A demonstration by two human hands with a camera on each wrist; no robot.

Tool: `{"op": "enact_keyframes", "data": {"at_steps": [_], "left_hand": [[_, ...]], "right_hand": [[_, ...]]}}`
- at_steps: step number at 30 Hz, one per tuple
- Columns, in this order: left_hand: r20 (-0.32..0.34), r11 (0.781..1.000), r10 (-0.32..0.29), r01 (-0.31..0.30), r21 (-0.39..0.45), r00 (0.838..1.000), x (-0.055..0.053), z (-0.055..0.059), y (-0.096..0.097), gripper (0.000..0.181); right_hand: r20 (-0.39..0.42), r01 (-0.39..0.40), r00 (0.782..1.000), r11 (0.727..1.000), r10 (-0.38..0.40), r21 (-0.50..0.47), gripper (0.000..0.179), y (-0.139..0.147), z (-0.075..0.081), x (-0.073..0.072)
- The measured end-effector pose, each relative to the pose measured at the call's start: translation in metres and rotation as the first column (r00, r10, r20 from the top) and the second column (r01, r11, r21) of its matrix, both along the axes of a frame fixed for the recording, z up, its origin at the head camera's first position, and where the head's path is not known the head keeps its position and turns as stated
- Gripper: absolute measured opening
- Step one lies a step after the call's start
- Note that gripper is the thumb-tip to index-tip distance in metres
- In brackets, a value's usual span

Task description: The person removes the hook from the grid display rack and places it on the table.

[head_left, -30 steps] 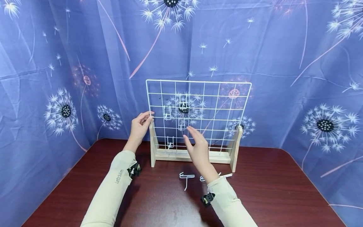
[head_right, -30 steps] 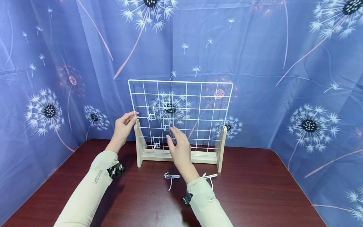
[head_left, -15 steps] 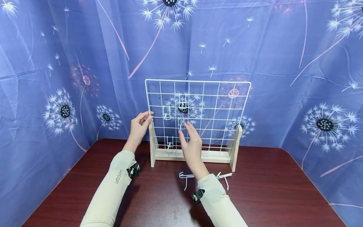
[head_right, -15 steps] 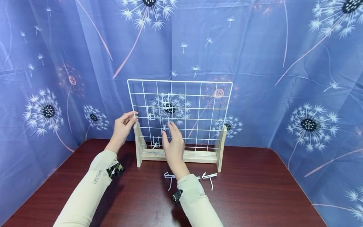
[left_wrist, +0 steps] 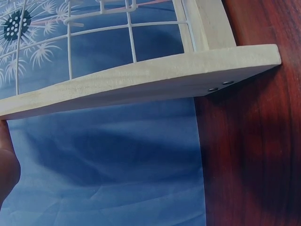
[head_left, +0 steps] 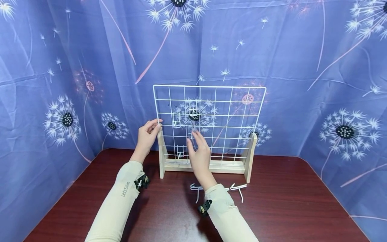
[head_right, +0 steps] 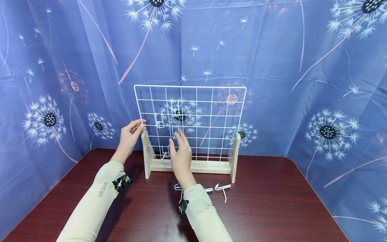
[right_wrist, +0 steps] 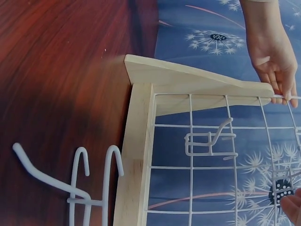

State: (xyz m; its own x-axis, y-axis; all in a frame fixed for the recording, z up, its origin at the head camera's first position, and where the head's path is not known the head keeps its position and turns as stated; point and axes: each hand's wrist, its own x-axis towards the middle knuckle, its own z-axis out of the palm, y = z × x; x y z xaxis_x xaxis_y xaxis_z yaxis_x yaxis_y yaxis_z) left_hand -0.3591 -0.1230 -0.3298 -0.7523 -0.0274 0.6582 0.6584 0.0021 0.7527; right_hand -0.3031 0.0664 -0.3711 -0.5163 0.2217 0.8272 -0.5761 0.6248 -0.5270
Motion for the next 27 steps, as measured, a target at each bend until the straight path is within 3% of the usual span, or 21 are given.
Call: {"op": "enact_keyframes", "data": {"at_steps": [17, 27], "left_hand": [[-0.007, 1.0, 0.002, -0.002, -0.007, 1.0, 0.0014, -0.0003, -0.0009, 0.023], [-0.007, 1.0, -0.005, 0.005, 0.005, 1.0, 0.0001, -0.0009, -0.0002, 0.023]], "right_hand": [[0.018, 0.002, 1.0, 1.0, -0.003, 0.01, 0.026, -0.0011, -0.0036, -0.007], [-0.048, 0.019, 0.999, 0.999, -0.017, 0.041, 0.022, -0.001, -0.0031, -0.0085]]}}
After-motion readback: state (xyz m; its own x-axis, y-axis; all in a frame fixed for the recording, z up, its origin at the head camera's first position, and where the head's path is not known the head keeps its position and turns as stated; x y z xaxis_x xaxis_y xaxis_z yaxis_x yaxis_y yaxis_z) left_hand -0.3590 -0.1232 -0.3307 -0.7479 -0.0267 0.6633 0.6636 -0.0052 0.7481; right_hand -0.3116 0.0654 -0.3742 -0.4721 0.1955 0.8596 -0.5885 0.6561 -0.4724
